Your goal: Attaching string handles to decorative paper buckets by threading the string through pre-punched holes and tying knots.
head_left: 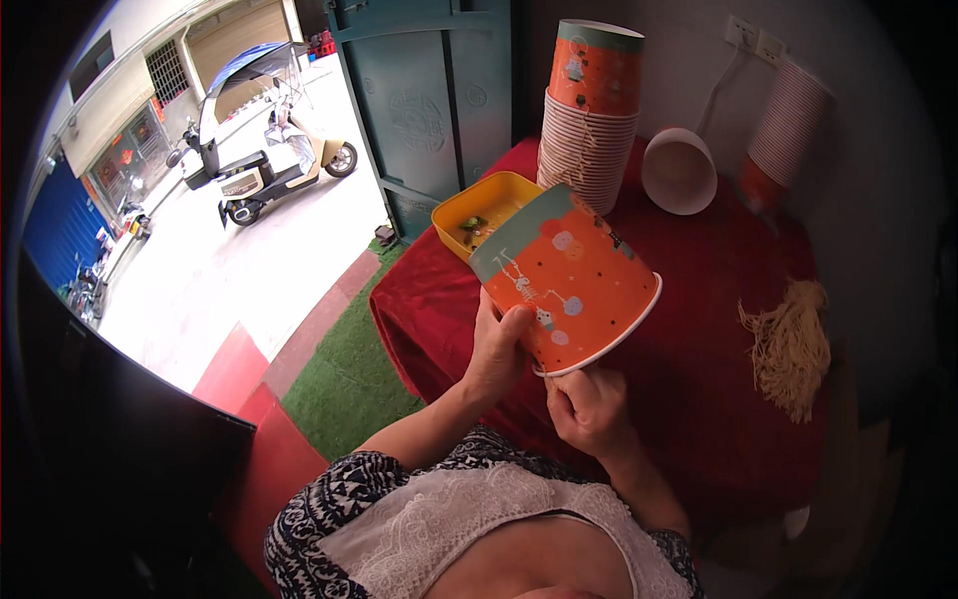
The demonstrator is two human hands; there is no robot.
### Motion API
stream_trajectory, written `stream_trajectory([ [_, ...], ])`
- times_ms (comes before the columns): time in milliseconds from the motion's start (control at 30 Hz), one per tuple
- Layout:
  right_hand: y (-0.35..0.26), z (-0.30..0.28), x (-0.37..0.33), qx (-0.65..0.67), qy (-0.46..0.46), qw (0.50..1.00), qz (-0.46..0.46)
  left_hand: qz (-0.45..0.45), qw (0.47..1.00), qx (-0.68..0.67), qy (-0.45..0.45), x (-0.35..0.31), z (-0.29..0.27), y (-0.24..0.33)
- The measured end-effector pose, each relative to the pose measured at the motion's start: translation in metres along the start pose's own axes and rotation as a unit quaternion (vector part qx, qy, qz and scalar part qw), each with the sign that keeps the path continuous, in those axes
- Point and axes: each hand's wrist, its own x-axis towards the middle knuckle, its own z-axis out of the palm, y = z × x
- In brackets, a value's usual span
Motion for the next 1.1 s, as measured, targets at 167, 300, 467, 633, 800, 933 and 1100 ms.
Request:
stream_trajectory([
  [167,-0.004,-0.01,-0.014,-0.03,0.058,0.998,-0.025,0.098,0.99,0.085,0.057,0.008,0.007,0.024],
  [300,-0.003,-0.025,-0.029,-0.021,0.091,0.996,0.001,0.221,0.941,0.246,0.067,0.028,-0.035,0.049],
  [467,0.007,-0.05,-0.063,-0.078,0.05,0.991,0.093,0.285,0.903,0.318,0.059,0.059,-0.033,0.089],
  [633,0.006,-0.063,-0.093,-0.086,0.012,0.98,0.182,0.293,0.894,0.334,0.062,0.097,-0.031,0.113],
  [800,0.004,-0.066,-0.09,-0.099,0.03,0.967,0.233,0.307,0.901,0.298,0.074,0.172,-0.04,0.136],
  [933,0.007,-0.059,-0.093,-0.083,0.018,0.962,0.259,0.334,0.899,0.274,0.072,0.233,-0.036,0.159],
  [1100,0.011,-0.057,-0.097,-0.109,0.014,0.963,0.245,0.356,0.884,0.301,0.024,0.307,-0.029,0.173],
])
